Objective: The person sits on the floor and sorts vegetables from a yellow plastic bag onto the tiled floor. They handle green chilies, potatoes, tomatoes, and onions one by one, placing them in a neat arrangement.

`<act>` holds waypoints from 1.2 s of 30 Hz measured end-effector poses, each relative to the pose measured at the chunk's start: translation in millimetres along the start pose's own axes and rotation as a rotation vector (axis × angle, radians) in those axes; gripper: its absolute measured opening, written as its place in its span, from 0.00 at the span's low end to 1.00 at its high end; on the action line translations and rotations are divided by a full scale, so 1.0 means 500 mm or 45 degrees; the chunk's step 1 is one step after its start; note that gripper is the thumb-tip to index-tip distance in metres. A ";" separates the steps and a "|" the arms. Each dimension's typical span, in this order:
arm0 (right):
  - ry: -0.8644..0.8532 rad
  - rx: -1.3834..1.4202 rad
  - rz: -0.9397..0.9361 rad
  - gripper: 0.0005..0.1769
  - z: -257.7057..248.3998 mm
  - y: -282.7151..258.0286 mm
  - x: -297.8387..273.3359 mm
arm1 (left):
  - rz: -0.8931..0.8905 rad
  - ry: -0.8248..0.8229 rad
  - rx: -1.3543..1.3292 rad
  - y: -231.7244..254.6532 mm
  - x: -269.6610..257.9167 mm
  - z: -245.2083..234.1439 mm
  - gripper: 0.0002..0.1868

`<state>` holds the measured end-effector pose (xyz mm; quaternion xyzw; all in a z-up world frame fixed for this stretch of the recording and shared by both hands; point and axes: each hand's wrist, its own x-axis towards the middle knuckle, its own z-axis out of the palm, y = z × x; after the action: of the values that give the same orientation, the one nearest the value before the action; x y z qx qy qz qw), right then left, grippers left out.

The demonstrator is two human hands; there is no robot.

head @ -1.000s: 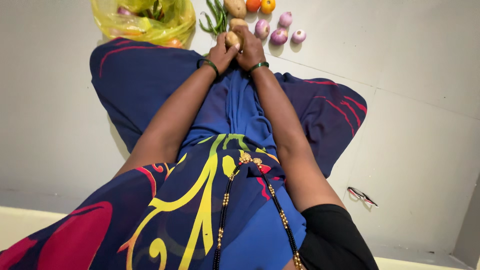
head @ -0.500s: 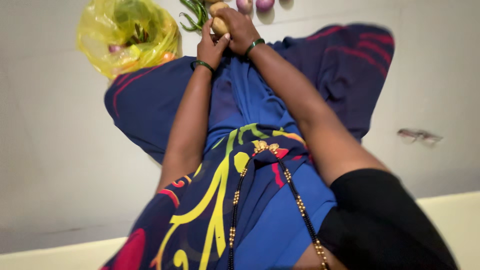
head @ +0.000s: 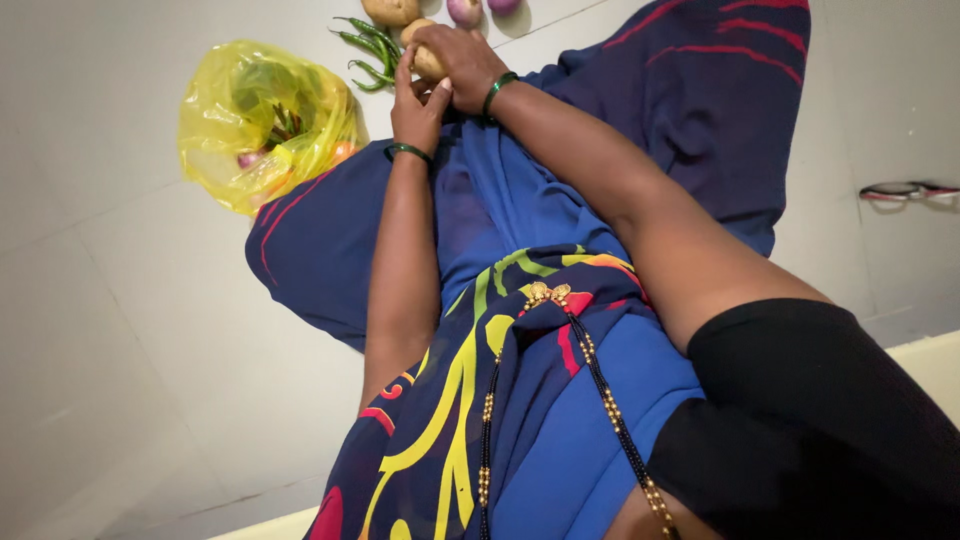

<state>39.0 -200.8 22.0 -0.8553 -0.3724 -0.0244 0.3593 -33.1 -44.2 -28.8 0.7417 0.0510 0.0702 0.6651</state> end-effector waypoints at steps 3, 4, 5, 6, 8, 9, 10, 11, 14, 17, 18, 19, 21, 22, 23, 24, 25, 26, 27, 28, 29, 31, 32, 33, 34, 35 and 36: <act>0.071 -0.011 -0.071 0.37 0.001 0.001 0.000 | -0.123 0.044 -0.292 -0.019 0.015 0.005 0.37; 0.069 -0.002 -0.070 0.37 0.001 0.003 0.003 | -0.192 0.061 -0.424 -0.017 0.019 0.007 0.36; 0.066 0.004 -0.069 0.37 0.003 0.002 0.003 | -0.255 0.071 -0.499 -0.016 0.023 0.006 0.34; 0.062 0.011 -0.068 0.37 0.005 0.002 0.002 | -0.317 0.080 -0.574 -0.013 0.024 0.002 0.32; 0.114 0.041 -0.115 0.37 0.007 -0.003 0.006 | -0.450 0.106 -0.675 0.013 0.026 0.000 0.30; 0.142 0.058 -0.142 0.37 0.005 -0.006 0.011 | -0.520 0.126 -0.697 0.030 0.028 -0.004 0.29; 0.155 0.071 -0.140 0.38 -0.001 -0.008 0.013 | -0.590 0.147 -0.719 0.047 0.031 -0.005 0.29; 0.168 0.087 -0.134 0.40 -0.005 -0.012 0.014 | -0.580 0.132 -0.731 0.058 0.035 -0.008 0.29; 0.202 0.165 -0.104 0.42 -0.021 -0.026 0.024 | -0.528 0.090 -0.733 0.073 0.056 -0.016 0.30; 0.198 0.228 -0.079 0.44 -0.034 -0.036 0.034 | -0.479 0.091 -0.744 0.068 0.072 -0.030 0.31; 0.193 0.246 -0.076 0.45 -0.036 -0.038 0.036 | -0.468 0.104 -0.785 0.066 0.072 -0.034 0.32; 0.187 0.280 -0.074 0.45 -0.036 -0.040 0.040 | -0.459 0.117 -0.826 0.065 0.074 -0.038 0.33; 0.178 0.346 -0.064 0.45 -0.034 -0.042 0.045 | -0.476 0.169 -0.868 0.066 0.076 -0.041 0.33; 0.168 0.344 -0.044 0.44 -0.032 -0.042 0.048 | -0.487 0.192 -0.888 0.068 0.077 -0.041 0.33; 0.155 0.344 -0.020 0.44 -0.028 -0.041 0.051 | -0.503 0.215 -0.897 0.068 0.078 -0.040 0.32; 0.142 0.345 0.004 0.43 -0.025 -0.038 0.057 | -0.519 0.238 -0.905 0.068 0.081 -0.039 0.32; 0.120 0.348 0.023 0.42 -0.022 -0.035 0.061 | -0.537 0.259 -0.913 0.067 0.081 -0.040 0.31; 0.097 0.351 0.041 0.42 -0.020 -0.032 0.064 | -0.544 0.269 -0.901 0.066 0.081 -0.041 0.30; 0.078 0.353 0.063 0.41 -0.018 -0.030 0.068 | -0.553 0.274 -0.888 0.067 0.083 -0.043 0.30; 0.085 0.346 0.041 0.41 -0.017 -0.026 0.073 | -0.562 0.278 -0.875 0.068 0.086 -0.044 0.30; 0.095 0.339 0.023 0.41 -0.015 -0.024 0.076 | -0.559 0.271 -0.877 0.069 0.087 -0.045 0.29; 0.115 0.336 -0.008 0.42 -0.009 -0.019 0.080 | -0.555 0.255 -0.882 0.077 0.091 -0.047 0.29; 0.125 0.340 -0.021 0.42 -0.006 -0.017 0.084 | -0.563 0.250 -0.858 0.083 0.092 -0.046 0.29; 0.136 0.344 -0.033 0.42 -0.004 -0.014 0.088 | -0.571 0.243 -0.834 0.089 0.095 -0.045 0.29; 0.133 0.352 -0.028 0.42 -0.002 -0.012 0.092 | -0.579 0.236 -0.809 0.096 0.097 -0.044 0.29; 0.129 0.360 -0.022 0.42 -0.001 -0.010 0.093 | -0.590 0.228 -0.803 0.101 0.099 -0.042 0.29; 0.125 0.368 -0.015 0.42 0.001 -0.011 0.094 | -0.602 0.220 -0.798 0.106 0.099 -0.040 0.29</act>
<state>69.1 -169.1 39.4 -0.7902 -0.3592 -0.0143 0.4964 11.5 -22.0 27.6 0.4622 0.2521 -0.0103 0.8501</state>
